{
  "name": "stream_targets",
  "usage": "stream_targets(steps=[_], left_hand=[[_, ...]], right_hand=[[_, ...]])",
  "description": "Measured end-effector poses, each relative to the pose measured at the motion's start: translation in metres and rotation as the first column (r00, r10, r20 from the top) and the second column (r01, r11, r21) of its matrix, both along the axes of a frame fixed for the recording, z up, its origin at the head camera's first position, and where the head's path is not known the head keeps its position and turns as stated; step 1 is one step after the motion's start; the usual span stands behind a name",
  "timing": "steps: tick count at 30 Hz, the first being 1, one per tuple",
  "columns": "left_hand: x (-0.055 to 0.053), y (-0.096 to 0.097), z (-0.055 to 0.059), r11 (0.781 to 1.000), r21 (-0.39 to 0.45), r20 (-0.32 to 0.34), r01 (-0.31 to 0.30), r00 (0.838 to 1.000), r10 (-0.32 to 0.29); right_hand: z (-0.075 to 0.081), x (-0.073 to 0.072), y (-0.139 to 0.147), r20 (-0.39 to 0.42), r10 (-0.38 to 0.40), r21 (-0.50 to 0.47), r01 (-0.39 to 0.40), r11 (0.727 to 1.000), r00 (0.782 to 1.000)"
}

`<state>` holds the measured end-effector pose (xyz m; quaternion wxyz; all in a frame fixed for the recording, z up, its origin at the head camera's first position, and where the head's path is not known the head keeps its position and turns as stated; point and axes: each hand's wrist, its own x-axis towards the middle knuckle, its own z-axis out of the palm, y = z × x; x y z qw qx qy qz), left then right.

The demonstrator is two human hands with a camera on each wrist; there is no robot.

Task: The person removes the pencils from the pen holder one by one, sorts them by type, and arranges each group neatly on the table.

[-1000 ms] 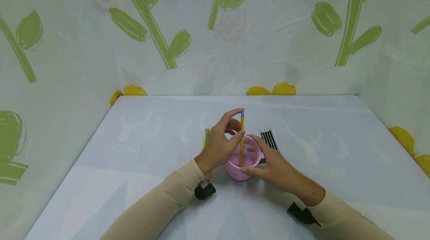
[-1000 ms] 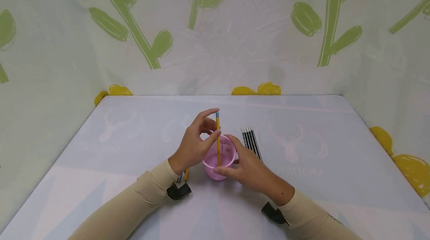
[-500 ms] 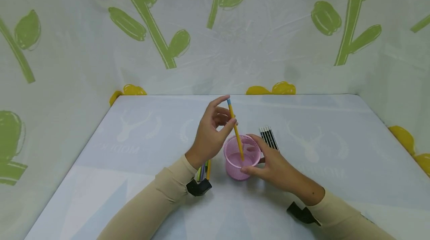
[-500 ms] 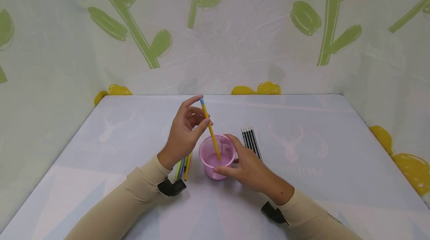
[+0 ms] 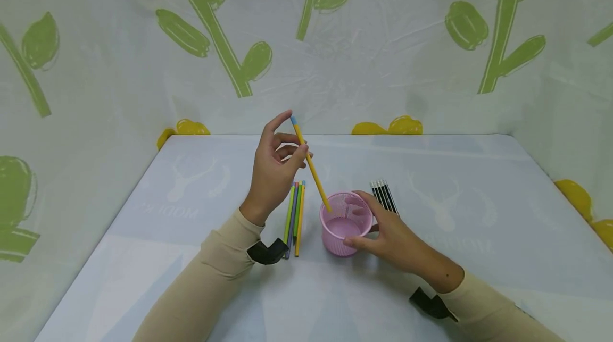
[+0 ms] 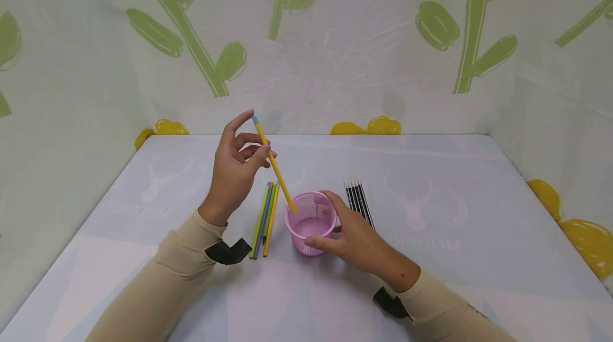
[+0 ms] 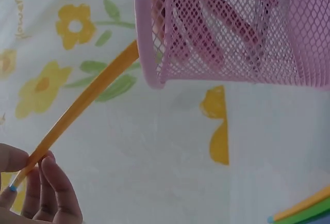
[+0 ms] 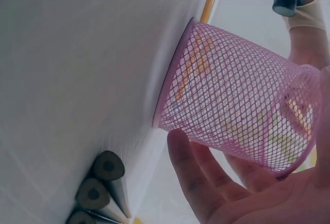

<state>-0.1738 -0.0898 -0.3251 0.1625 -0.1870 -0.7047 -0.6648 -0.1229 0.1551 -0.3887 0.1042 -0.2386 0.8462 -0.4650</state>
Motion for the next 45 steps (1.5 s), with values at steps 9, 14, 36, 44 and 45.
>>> stream_targets(steps=[9,14,36,44,45], left_hand=[[-0.008,-0.016,0.001,1.0,0.001,0.102,-0.01,0.995,0.01],[-0.012,-0.025,0.004,1.0,0.001,0.128,-0.027,0.991,0.027],[-0.027,-0.037,-0.014,0.971,-0.238,0.346,0.013,0.935,0.073],[-0.031,-0.036,-0.023,0.946,-0.316,0.429,0.075,0.901,0.072],[-0.032,-0.036,-0.024,0.94,-0.33,0.443,0.086,0.894,0.073]], right_hand=[[0.0,0.001,0.0,-0.003,0.0,-0.006,0.0,1.0,1.0],[0.0,0.001,0.001,-0.008,0.004,-0.011,-0.004,1.0,1.0],[0.0,0.001,0.001,0.014,0.004,-0.013,-0.003,1.0,1.0],[0.0,0.001,0.001,0.015,0.001,-0.007,-0.001,1.0,1.0],[0.0,0.001,0.001,0.016,0.001,-0.006,-0.001,1.0,1.0]])
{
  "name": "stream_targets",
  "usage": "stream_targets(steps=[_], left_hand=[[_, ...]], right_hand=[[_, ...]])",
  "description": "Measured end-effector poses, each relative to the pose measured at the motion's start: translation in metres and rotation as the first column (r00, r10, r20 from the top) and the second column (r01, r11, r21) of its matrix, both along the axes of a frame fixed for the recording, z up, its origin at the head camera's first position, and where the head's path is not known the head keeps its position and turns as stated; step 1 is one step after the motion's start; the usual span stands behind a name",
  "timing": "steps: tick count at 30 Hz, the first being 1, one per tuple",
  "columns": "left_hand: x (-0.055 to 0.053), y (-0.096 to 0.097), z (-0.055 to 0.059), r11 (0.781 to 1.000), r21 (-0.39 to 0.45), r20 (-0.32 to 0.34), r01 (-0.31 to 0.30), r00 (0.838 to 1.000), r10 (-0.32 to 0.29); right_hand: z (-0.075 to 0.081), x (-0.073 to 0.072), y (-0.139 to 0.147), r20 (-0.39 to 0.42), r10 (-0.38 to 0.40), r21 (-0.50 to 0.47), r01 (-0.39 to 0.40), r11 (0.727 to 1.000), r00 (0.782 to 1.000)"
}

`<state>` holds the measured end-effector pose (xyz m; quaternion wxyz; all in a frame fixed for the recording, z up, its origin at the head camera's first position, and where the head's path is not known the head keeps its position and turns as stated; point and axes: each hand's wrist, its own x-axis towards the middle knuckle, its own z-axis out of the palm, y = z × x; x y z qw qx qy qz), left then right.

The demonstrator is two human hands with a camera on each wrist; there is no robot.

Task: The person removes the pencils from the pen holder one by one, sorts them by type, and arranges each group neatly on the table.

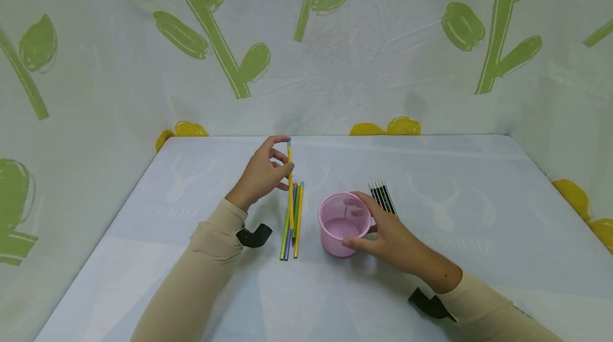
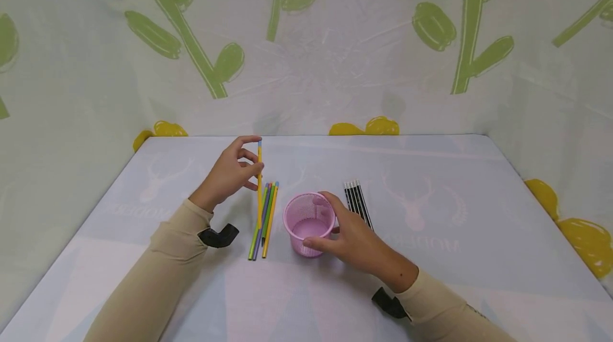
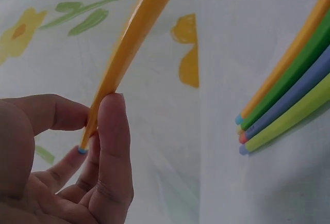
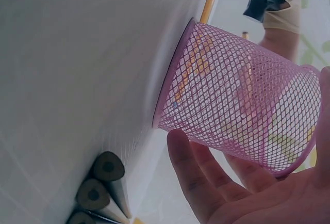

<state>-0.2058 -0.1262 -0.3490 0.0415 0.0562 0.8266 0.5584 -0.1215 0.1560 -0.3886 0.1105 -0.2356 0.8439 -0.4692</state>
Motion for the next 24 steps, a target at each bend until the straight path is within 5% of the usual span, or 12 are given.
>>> stream_targets(steps=[7,16,24], left_hand=[[-0.004,-0.003,-0.01,0.993,-0.108,0.125,0.048,0.992,-0.034],[-0.008,-0.009,-0.022,0.976,-0.164,0.258,0.144,0.961,-0.099],[-0.011,-0.016,-0.029,0.966,-0.197,0.311,0.166,0.945,-0.099]], right_hand=[[0.0,0.0,0.0,0.001,-0.004,0.005,0.004,1.0,1.0],[-0.004,0.001,0.001,0.009,-0.001,-0.003,0.001,1.0,1.0],[-0.004,0.0,0.001,0.004,0.008,-0.02,-0.007,1.0,1.0]])
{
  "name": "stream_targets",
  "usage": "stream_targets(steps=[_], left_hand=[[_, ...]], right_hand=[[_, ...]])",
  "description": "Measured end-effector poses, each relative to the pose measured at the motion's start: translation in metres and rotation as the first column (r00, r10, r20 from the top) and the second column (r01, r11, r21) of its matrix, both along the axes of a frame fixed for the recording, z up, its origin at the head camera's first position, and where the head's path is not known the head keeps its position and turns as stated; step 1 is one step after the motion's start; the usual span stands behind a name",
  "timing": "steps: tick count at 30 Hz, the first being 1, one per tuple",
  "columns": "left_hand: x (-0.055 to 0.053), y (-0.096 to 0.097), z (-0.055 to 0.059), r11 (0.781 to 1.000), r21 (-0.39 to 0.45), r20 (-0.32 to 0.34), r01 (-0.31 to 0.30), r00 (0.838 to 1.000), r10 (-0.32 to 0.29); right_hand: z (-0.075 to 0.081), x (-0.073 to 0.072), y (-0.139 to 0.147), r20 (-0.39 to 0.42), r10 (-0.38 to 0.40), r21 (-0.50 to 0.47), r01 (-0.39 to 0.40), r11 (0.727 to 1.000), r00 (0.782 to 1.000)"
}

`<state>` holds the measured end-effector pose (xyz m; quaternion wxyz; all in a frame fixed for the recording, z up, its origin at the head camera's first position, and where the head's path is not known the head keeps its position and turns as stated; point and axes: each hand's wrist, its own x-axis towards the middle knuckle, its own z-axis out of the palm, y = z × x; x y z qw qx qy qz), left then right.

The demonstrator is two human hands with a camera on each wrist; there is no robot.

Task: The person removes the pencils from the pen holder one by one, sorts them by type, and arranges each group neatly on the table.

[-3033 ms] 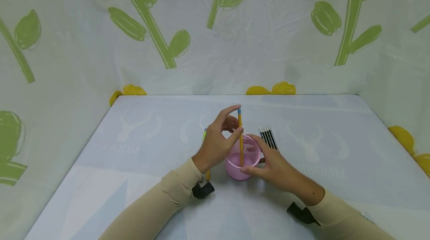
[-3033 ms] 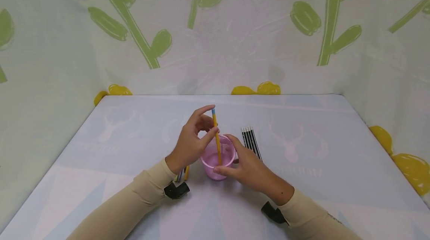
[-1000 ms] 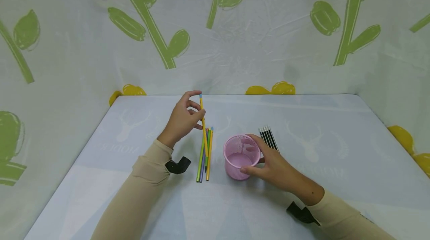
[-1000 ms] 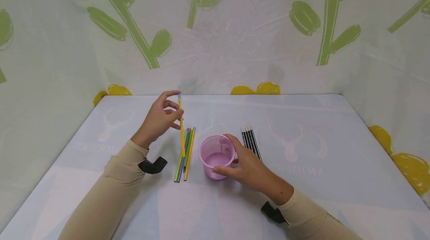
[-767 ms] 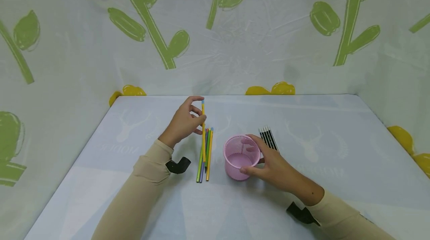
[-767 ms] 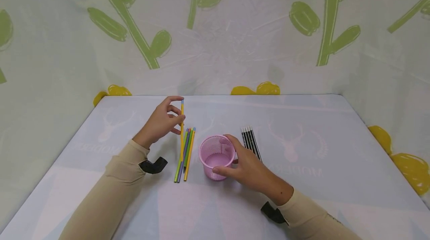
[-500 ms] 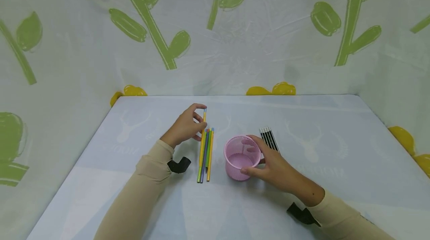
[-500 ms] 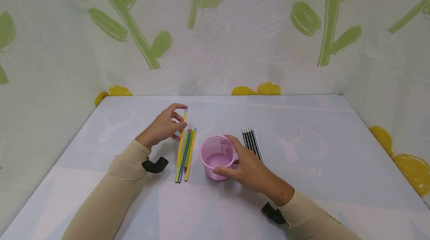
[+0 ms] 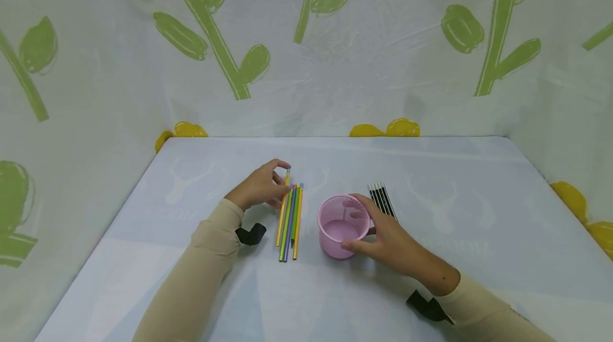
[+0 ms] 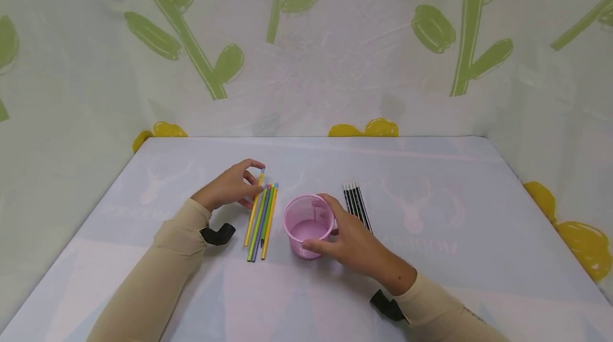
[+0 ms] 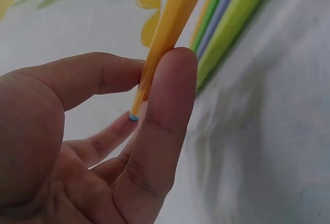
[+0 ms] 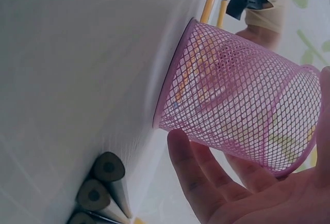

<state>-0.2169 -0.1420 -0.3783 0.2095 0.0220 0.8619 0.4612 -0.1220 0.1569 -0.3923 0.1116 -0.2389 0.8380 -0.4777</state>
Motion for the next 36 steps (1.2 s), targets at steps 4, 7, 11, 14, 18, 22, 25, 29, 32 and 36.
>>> stream_targets(steps=[4,7,11,14,18,22,25,29,32,36], left_hand=[[-0.004,-0.003,-0.006,1.0,-0.022,0.025,-0.006,1.0,0.007],[-0.005,-0.005,-0.009,1.0,-0.026,0.056,-0.007,0.998,0.008],[-0.006,-0.006,-0.012,1.0,-0.014,0.081,0.004,0.997,-0.002],[-0.006,-0.006,-0.013,1.0,-0.02,0.086,0.014,0.996,-0.012],[-0.004,-0.006,-0.016,0.999,-0.027,0.091,0.03,0.995,-0.027],[-0.003,-0.006,-0.018,0.999,-0.02,0.086,0.035,0.996,-0.033],[-0.003,-0.006,-0.018,0.999,-0.029,0.08,0.024,0.997,-0.022],[-0.003,-0.007,-0.017,0.998,-0.049,0.069,0.032,0.997,-0.029],[-0.004,-0.007,-0.016,0.997,-0.065,0.062,0.036,0.998,-0.032],[-0.004,-0.005,-0.014,0.995,-0.087,0.05,0.044,0.998,-0.04]], right_hand=[[0.002,-0.001,-0.001,0.001,-0.004,0.013,0.004,1.0,1.0],[0.003,0.0,-0.002,0.013,-0.012,0.029,0.011,1.0,1.0],[0.003,0.001,-0.001,0.021,-0.026,0.045,0.025,0.999,0.999],[0.003,0.001,-0.001,0.022,-0.03,0.046,0.029,0.998,0.999],[0.003,0.004,-0.001,0.052,-0.043,0.052,0.04,0.998,0.998],[0.001,0.007,-0.002,0.06,-0.049,0.054,0.045,0.997,0.997],[0.001,0.006,-0.003,0.042,-0.04,0.048,0.038,0.998,0.998],[0.001,0.005,-0.004,0.039,-0.039,0.053,0.036,0.998,0.998],[0.002,0.004,-0.003,0.038,-0.034,0.055,0.031,0.998,0.999],[0.003,0.004,-0.002,0.023,-0.035,0.054,0.034,0.998,0.999]])
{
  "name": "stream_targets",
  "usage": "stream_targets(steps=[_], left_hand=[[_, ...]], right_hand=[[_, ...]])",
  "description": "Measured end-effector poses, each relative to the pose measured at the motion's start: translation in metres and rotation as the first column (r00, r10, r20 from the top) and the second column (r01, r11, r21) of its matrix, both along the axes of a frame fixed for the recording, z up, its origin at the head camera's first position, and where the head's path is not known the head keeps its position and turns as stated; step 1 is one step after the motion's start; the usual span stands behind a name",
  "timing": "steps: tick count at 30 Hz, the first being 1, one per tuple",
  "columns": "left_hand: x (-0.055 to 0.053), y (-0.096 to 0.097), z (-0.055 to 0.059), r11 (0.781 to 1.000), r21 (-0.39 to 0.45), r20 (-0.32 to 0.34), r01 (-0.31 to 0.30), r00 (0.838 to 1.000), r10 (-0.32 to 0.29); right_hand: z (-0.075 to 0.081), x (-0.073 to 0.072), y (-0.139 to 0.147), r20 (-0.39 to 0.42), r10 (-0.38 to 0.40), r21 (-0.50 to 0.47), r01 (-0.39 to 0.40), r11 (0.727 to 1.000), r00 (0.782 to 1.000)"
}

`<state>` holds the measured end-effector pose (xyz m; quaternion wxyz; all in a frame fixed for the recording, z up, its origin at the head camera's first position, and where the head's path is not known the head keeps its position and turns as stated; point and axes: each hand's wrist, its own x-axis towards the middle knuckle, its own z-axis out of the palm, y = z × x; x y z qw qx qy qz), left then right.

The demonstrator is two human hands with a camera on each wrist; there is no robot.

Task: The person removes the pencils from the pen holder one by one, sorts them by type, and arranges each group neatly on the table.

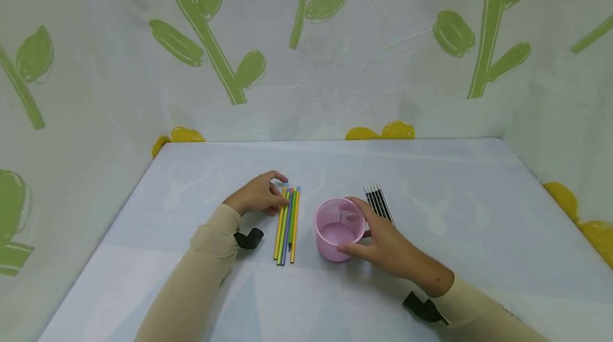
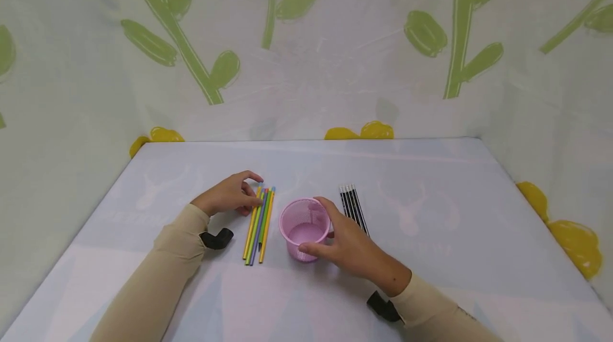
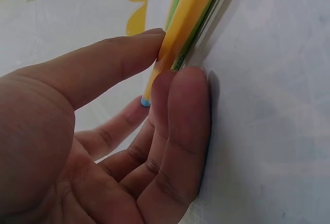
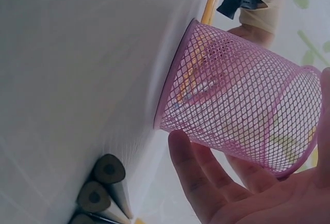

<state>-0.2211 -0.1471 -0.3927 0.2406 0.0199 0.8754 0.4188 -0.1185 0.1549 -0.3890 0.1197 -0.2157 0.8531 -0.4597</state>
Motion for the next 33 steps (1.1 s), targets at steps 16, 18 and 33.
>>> stream_targets(steps=[16,18,33], left_hand=[[0.0017,0.0039,0.0053,0.999,-0.029,-0.013,0.035,0.999,-0.035],[0.0014,0.0037,0.0046,0.999,-0.042,-0.012,0.034,0.999,-0.035],[0.0027,0.0023,0.0043,0.996,-0.084,-0.17,-0.03,0.985,0.016]], right_hand=[[0.0024,-0.0007,0.0019,0.024,-0.011,0.007,0.011,1.0,1.0],[0.0019,-0.0008,0.0016,0.032,-0.009,0.004,0.009,1.0,0.999],[-0.0003,0.0,0.0027,-0.006,0.019,0.021,-0.019,1.0,1.0]])
